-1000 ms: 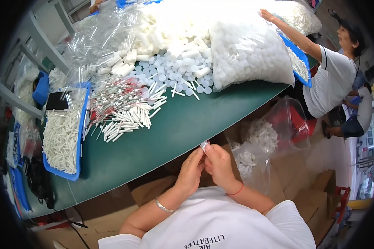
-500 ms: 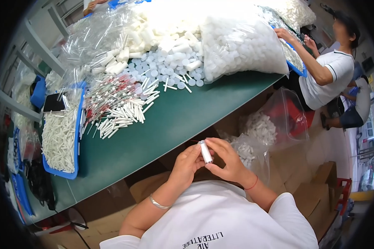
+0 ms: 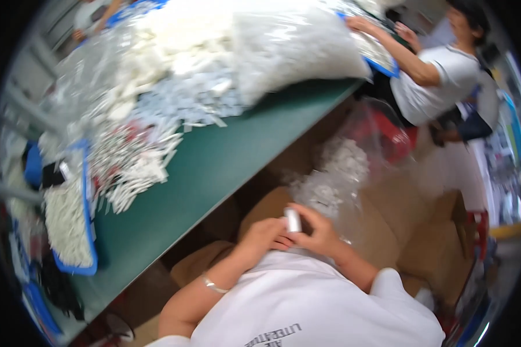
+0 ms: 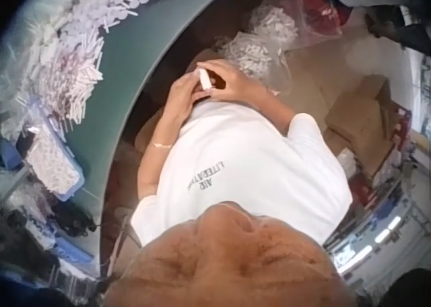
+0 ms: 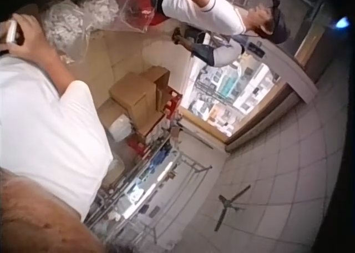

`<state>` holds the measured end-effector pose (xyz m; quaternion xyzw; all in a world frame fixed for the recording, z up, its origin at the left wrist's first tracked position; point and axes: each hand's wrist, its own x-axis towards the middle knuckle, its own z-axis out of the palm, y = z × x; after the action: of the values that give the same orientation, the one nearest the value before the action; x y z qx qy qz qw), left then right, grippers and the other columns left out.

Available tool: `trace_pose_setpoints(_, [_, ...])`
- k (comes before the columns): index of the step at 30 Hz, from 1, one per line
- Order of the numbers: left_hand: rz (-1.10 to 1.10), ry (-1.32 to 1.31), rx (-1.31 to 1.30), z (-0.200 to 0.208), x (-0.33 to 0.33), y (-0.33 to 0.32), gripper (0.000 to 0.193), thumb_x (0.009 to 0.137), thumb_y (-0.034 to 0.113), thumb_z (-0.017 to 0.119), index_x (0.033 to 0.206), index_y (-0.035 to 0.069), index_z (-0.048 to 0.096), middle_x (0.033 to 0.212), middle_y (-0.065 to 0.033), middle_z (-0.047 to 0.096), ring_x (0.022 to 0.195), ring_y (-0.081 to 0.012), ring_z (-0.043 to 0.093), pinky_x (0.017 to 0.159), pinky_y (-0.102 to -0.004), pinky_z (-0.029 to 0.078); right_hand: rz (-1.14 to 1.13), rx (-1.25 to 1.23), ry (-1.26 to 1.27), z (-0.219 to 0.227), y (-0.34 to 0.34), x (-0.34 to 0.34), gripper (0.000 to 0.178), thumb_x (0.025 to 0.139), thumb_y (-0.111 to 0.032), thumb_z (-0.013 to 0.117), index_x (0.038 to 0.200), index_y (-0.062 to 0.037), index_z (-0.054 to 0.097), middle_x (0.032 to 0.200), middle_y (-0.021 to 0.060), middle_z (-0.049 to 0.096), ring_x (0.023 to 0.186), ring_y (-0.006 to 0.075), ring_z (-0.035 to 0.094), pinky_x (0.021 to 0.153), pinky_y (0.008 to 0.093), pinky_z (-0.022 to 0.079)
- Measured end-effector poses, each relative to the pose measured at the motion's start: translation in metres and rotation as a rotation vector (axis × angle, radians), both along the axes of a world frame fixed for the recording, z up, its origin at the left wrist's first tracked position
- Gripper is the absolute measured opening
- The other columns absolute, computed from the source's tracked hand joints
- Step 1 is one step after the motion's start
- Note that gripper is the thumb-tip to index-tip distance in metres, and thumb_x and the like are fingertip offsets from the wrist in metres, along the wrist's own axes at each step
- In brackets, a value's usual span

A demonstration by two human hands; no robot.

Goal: Manually assembling small white plastic components at a factory workbench.

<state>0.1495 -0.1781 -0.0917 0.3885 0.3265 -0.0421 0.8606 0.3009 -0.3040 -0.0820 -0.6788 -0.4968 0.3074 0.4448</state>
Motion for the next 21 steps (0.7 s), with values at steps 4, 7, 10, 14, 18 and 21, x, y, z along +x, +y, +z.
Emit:
trace_pose_setpoints(4, [-0.132, -0.102, 0.670, 0.037, -0.002, 0.002, 0.030, 0.097, 0.025, 0.056, 0.113, 0.000, 0.063, 0.097, -0.0082, 0.068, 0.082, -0.0128, 0.063, 0.076, -0.0264, 0.051, -0.297, -0.369, 0.160, -0.038, -0.055, 0.043, 0.064, 0.081, -0.015, 0.073, 0.138, 0.0008, 0.046, 0.122, 0.0156, 0.061, 0.109, 0.0201, 0.059, 0.093, 0.0327, 0.047])
trace_pose_setpoints(7, [0.122, -0.181, 1.030, 0.069, -0.032, 0.026, 0.020, 0.092, 0.016, 0.062, 0.107, 0.003, 0.066, 0.093, -0.0115, 0.068, 0.079, -0.0196, 0.064, 0.070, -0.0294, 0.052, -0.232, -0.446, -0.280, -0.064, -0.085, 0.077, 0.072, 0.080, -0.020, 0.075, 0.140, 0.0019, 0.041, 0.119, 0.0217, 0.060, 0.103, 0.0257, 0.061, 0.091, 0.0357, 0.048])
trace_pose_setpoints(10, [0.340, -0.089, 1.360, 0.091, -0.069, 0.058, 0.010, 0.086, 0.009, 0.066, 0.094, 0.003, 0.067, 0.084, -0.0112, 0.064, 0.068, -0.0249, 0.062, 0.062, -0.0334, 0.050, -0.302, -0.437, -0.101, -0.033, -0.059, 0.093, 0.049, 0.083, -0.016, 0.072, 0.125, 0.0025, 0.056, 0.108, 0.0186, 0.064, 0.094, 0.0224, 0.063, 0.083, 0.0323, 0.050])
trace_pose_setpoints(14, [0.436, 0.206, 1.878, 0.085, -0.094, 0.103, 0.014, 0.081, 0.005, 0.068, 0.095, 0.003, 0.066, 0.090, -0.0102, 0.059, 0.077, -0.0273, 0.060, 0.067, -0.0355, 0.050, -0.083, 0.104, -0.298, 0.052, 0.056, 0.059, 0.010, 0.087, -0.004, 0.063, 0.095, 0.0009, 0.066, 0.093, 0.0098, 0.065, 0.080, 0.0152, 0.062, 0.068, 0.0267, 0.049])
trace_pose_setpoints(18, [0.269, 0.349, 2.080, 0.072, -0.086, 0.129, 0.023, 0.078, 0.010, 0.070, 0.099, 0.003, 0.064, 0.089, -0.0093, 0.054, 0.082, -0.0273, 0.055, 0.070, -0.0375, 0.048, 0.224, 0.350, -0.361, 0.098, 0.176, 0.003, 0.009, 0.083, -0.002, 0.067, 0.092, -0.0005, 0.065, 0.088, 0.0110, 0.064, 0.077, 0.0206, 0.063, 0.069, 0.0298, 0.050])
trace_pose_setpoints(21, [0.208, 0.406, 2.165, 0.067, -0.077, 0.137, 0.014, 0.078, 0.011, 0.067, 0.087, 0.004, 0.060, 0.083, -0.0100, 0.050, 0.078, -0.0264, 0.054, 0.066, -0.0378, 0.047, 0.424, 0.517, -0.419, 0.102, 0.252, -0.032, 0.009, 0.083, -0.004, 0.067, 0.091, 0.0005, 0.066, 0.088, 0.0118, 0.064, 0.077, 0.0248, 0.062, 0.070, 0.0314, 0.050])
